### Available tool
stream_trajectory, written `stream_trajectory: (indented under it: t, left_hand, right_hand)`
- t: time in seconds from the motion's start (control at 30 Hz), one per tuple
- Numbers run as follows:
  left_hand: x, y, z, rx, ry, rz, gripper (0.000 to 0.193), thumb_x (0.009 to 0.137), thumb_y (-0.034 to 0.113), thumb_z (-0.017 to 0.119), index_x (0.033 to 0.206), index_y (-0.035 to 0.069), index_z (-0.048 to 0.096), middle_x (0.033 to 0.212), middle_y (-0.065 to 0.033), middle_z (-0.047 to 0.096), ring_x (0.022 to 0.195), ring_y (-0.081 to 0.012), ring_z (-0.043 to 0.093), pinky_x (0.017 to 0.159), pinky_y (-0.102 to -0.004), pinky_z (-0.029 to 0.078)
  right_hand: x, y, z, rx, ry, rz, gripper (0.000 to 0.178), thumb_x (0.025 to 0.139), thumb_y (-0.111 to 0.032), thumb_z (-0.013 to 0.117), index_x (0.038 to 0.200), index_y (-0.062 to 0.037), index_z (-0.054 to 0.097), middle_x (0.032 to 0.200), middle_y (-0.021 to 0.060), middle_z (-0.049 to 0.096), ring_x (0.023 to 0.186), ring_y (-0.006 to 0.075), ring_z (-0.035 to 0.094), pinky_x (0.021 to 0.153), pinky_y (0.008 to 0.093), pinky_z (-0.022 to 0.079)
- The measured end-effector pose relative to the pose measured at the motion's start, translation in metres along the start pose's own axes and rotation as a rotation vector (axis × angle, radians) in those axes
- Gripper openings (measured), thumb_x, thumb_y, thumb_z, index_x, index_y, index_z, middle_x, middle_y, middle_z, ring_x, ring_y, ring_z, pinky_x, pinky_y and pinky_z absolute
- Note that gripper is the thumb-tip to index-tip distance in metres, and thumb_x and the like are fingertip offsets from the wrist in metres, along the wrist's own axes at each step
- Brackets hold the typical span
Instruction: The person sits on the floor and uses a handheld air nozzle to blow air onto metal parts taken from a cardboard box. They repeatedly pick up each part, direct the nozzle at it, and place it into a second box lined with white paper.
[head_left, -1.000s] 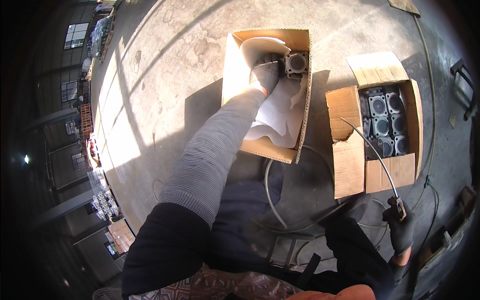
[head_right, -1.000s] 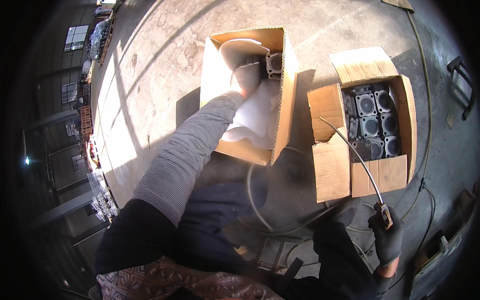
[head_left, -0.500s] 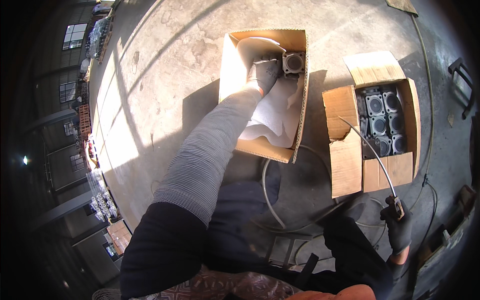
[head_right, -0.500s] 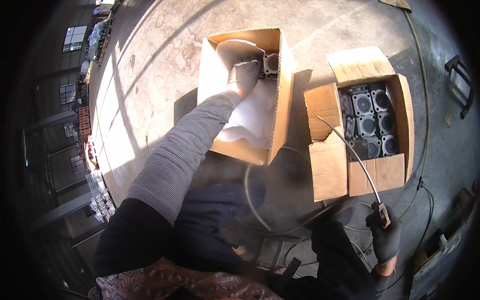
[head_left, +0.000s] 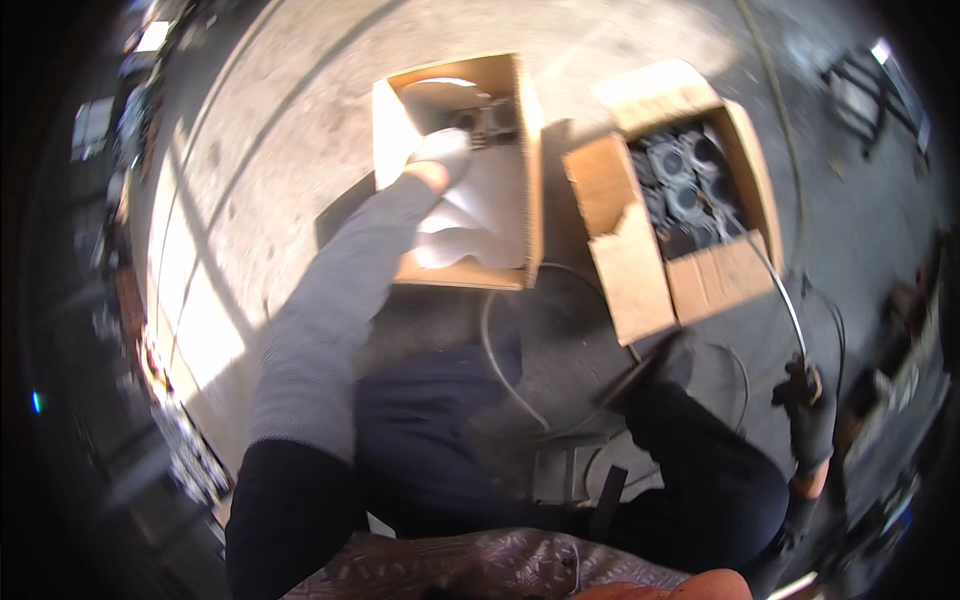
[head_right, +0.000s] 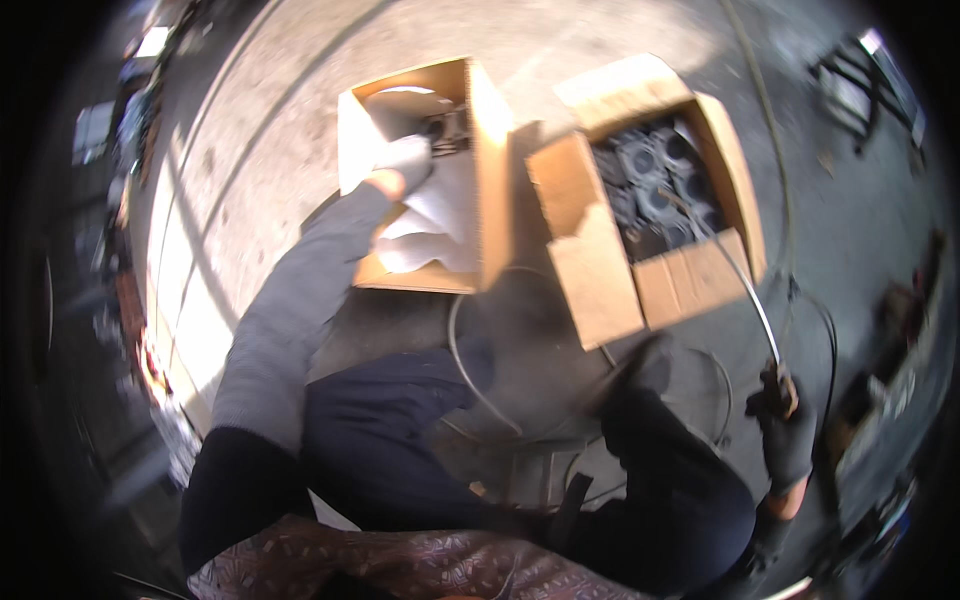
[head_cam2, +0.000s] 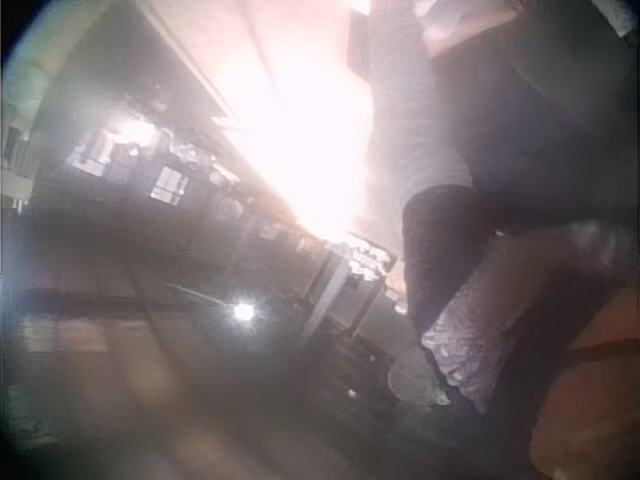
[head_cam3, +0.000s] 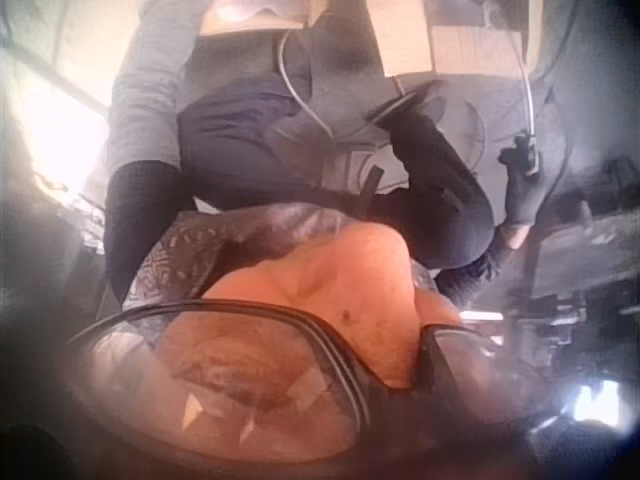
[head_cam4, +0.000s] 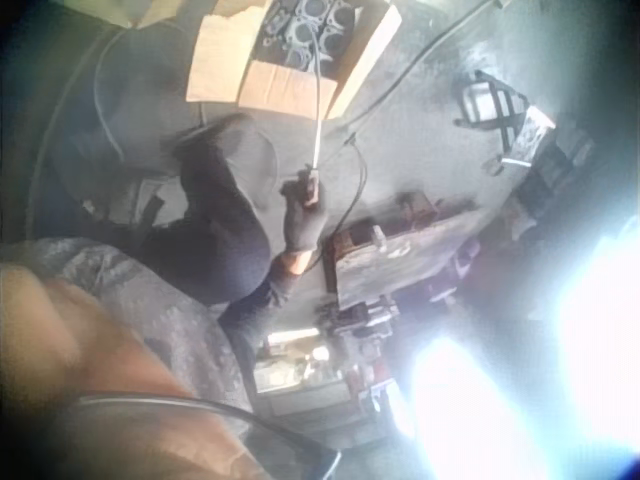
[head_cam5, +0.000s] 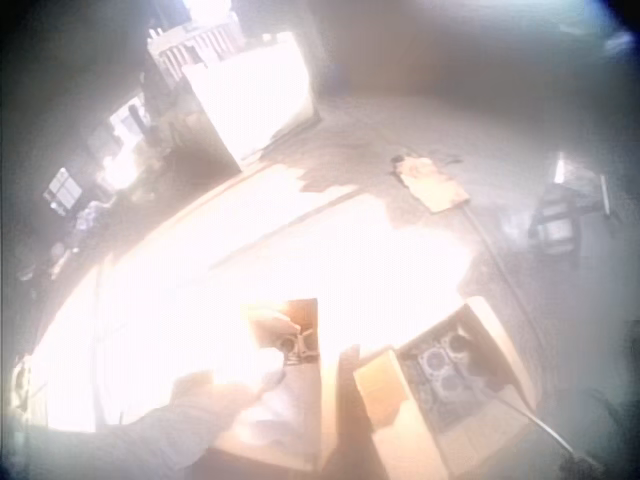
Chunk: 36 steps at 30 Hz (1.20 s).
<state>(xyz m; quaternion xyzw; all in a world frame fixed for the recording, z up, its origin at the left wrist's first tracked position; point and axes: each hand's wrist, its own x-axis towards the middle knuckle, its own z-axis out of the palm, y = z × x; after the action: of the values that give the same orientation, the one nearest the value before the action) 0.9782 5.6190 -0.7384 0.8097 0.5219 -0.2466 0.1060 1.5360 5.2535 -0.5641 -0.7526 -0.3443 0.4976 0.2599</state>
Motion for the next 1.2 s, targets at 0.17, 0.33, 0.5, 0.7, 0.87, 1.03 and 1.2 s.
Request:
stream_trajectory:
  t: [0.17,0.33,0.5,0.7,0.87,1.03,1.2]
  left_hand:
    - [-0.076,0.072,-0.125,-0.235,0.263,0.032,0.027,0.104,0.026,0.053,0.103,0.006,0.071,0.083,-0.0129,0.073,0.084,-0.0249,0.073,0.075,-0.0368,0.055]
    - [-0.051,0.203,-0.153,-0.479,0.261,0.475,0.026,0.099,0.026,0.061,0.112,0.007,0.072,0.097,-0.0157,0.074,0.089,-0.0320,0.071,0.085,-0.0424,0.054]
    - [0.039,0.298,-0.082,-0.456,-0.014,0.550,0.042,0.092,0.030,0.069,0.129,0.010,0.069,0.123,-0.0180,0.071,0.119,-0.0365,0.065,0.104,-0.0428,0.051]
    - [0.059,0.349,-0.010,-0.432,-0.102,0.588,0.083,0.078,0.040,0.083,0.148,0.007,0.052,0.137,-0.0248,0.063,0.129,-0.0392,0.060,0.111,-0.0431,0.048]
    - [0.049,0.353,-0.001,-0.395,-0.085,0.384,0.085,0.079,0.034,0.085,0.150,0.006,0.047,0.137,-0.0245,0.061,0.128,-0.0405,0.060,0.109,-0.0447,0.049]
    - [0.033,0.345,-0.014,-0.324,-0.004,0.415,0.052,0.084,0.025,0.082,0.129,0.004,0.066,0.125,-0.0210,0.068,0.121,-0.0350,0.065,0.102,-0.0426,0.053]
    - [0.026,0.329,-0.030,-0.954,0.184,0.145,0.032,0.091,0.026,0.079,0.114,0.004,0.072,0.095,-0.0131,0.073,0.096,-0.0230,0.073,0.088,-0.0384,0.058]
  right_hand:
    - [-0.027,0.009,-0.038,-0.004,0.177,0.087,0.034,0.095,0.000,0.065,0.129,0.0025,0.063,0.093,0.0010,0.063,0.074,0.0095,0.060,0.067,0.0278,0.051]
    - [-0.021,0.018,-0.035,-0.219,0.196,0.068,0.031,0.094,-0.005,0.068,0.124,-0.0012,0.065,0.078,0.0021,0.062,0.067,0.0087,0.058,0.061,0.0286,0.050]
    - [-0.021,0.037,-0.031,-0.232,0.196,0.095,0.025,0.094,-0.006,0.068,0.118,-0.0017,0.065,0.073,0.0036,0.062,0.064,0.0100,0.059,0.060,0.0297,0.049]
    - [-0.023,0.053,-0.030,-0.199,0.146,0.203,0.021,0.093,-0.003,0.069,0.114,0.0000,0.066,0.072,0.0041,0.061,0.064,0.0092,0.057,0.061,0.0294,0.048]
    - [-0.018,0.071,-0.028,-0.126,0.163,0.128,0.020,0.093,-0.003,0.069,0.113,0.0001,0.066,0.073,0.0026,0.060,0.066,0.0072,0.055,0.061,0.0292,0.048]
    - [-0.023,0.087,-0.031,-0.133,0.157,0.144,0.023,0.093,-0.003,0.069,0.116,0.0003,0.067,0.073,0.0021,0.061,0.067,0.0072,0.056,0.062,0.0295,0.048]
    - [-0.031,0.089,-0.027,-0.080,0.158,0.156,0.027,0.093,-0.003,0.070,0.119,-0.0004,0.068,0.076,0.0027,0.064,0.069,0.0077,0.057,0.064,0.0295,0.049]
